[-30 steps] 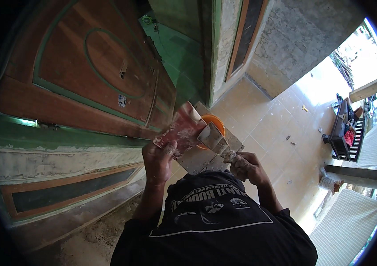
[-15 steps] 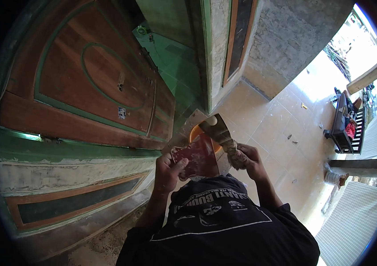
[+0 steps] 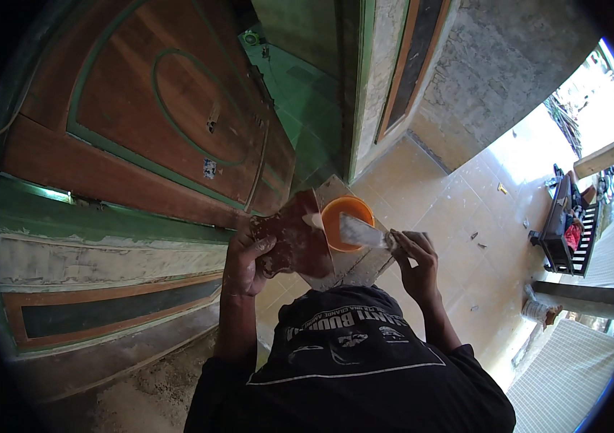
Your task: The person applies a putty-like material to the upper wall and around window frames using a spreader, repeatedly scooping material from a bucket and smoothing it over the damaged surfaces.
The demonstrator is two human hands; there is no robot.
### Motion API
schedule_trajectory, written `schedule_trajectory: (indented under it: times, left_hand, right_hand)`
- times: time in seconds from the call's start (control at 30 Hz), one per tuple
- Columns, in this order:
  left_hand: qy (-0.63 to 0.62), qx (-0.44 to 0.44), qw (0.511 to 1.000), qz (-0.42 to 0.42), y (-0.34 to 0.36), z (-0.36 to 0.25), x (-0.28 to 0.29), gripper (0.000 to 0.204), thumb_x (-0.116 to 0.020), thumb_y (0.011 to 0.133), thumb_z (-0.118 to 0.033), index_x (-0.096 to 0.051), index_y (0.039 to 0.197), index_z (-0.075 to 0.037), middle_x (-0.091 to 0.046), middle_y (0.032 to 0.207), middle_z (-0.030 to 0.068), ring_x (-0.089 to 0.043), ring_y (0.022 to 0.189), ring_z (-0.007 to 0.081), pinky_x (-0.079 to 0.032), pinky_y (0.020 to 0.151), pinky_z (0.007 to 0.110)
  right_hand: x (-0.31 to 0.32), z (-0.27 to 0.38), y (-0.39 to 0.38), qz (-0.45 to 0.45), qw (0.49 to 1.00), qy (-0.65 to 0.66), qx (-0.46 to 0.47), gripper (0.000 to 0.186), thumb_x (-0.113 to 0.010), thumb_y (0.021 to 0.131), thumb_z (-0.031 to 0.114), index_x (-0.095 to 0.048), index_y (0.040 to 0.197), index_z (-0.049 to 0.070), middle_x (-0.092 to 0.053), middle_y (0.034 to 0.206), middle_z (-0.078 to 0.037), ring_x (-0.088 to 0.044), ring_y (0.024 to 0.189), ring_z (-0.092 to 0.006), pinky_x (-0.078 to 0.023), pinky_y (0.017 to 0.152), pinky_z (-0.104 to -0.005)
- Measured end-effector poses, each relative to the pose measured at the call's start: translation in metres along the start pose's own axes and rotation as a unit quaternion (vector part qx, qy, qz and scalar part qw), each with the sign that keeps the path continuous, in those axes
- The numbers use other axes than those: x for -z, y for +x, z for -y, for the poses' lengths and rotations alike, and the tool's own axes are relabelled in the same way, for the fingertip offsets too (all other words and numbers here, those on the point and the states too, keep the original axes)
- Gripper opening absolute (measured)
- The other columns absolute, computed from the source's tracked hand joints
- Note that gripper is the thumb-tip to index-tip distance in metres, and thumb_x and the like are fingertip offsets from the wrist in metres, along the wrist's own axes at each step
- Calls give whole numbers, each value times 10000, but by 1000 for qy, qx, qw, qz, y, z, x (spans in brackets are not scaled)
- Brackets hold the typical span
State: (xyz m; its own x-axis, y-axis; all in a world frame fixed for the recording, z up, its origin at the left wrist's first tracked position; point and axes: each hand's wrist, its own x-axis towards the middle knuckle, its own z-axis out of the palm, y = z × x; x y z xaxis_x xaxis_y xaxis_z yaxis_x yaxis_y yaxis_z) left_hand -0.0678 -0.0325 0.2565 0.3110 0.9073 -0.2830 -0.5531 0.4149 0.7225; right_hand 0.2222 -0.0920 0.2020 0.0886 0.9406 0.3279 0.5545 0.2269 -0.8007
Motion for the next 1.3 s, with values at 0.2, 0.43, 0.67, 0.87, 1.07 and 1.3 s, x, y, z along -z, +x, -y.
schedule_trajectory:
  times: [0.2, 0.43, 0.67, 0.87, 1.07, 1.3]
  left_hand:
    - [82, -135, 985, -69, 5, 9, -14, 309, -534, 809, -23, -488, 1104, 57, -602, 1003, 152, -627, 900, 224, -537, 786, 352]
    - [183, -188, 962, -73, -4, 29, -27, 224, -580, 820, -20, -576, 1028, 64, -625, 949, 124, -605, 854, 168, -494, 753, 301]
    - [496, -331, 802, -36, -3, 49, -31, 186, -568, 847, -30, -634, 1020, -10, -661, 851, 109, -594, 729, 87, -471, 653, 236]
    - [303, -81, 947, -68, -2, 45, -15, 176, -558, 817, -1, -594, 978, 60, -647, 845, 107, -638, 727, 152, -501, 666, 256]
    - [1, 71, 997, 39, 1, 25, -2, 316, -575, 777, -10, -511, 1073, 79, -621, 973, 147, -644, 812, 191, -544, 738, 299]
    - [-33, 61, 998, 14, -9, 7, 1, 269, -532, 793, 24, -512, 1059, 61, -625, 954, 149, -647, 781, 180, -555, 645, 262]
  right_hand:
    - [15, 23, -3, 163, 886, 349, -259, 371, -457, 941, 313, -588, 927, -33, -513, 617, 14, -428, 514, -38, -329, 461, -188]
    - [12, 21, 3, 241, 836, 402, -285, 395, -479, 926, 365, -543, 821, -11, -476, 587, 11, -407, 465, -47, -292, 399, -205]
    - [16, 16, 8, 232, 810, 450, -297, 431, -486, 914, 392, -566, 892, -30, -481, 587, 3, -409, 450, -56, -293, 390, -205]
    - [10, 7, 11, 220, 785, 527, -241, 404, -532, 904, 327, -563, 1008, -61, -538, 682, -34, -492, 538, -82, -365, 434, -204]
    - [-13, 11, 13, 52, 987, 143, -51, 458, -667, 738, -8, -572, 1180, 66, -591, 963, -104, -572, 904, -210, -474, 774, -308]
    - [-23, -10, 8, -28, 995, 2, 94, 424, -706, 663, 17, -647, 1071, 110, -589, 947, -106, -536, 873, -288, -448, 743, -370]
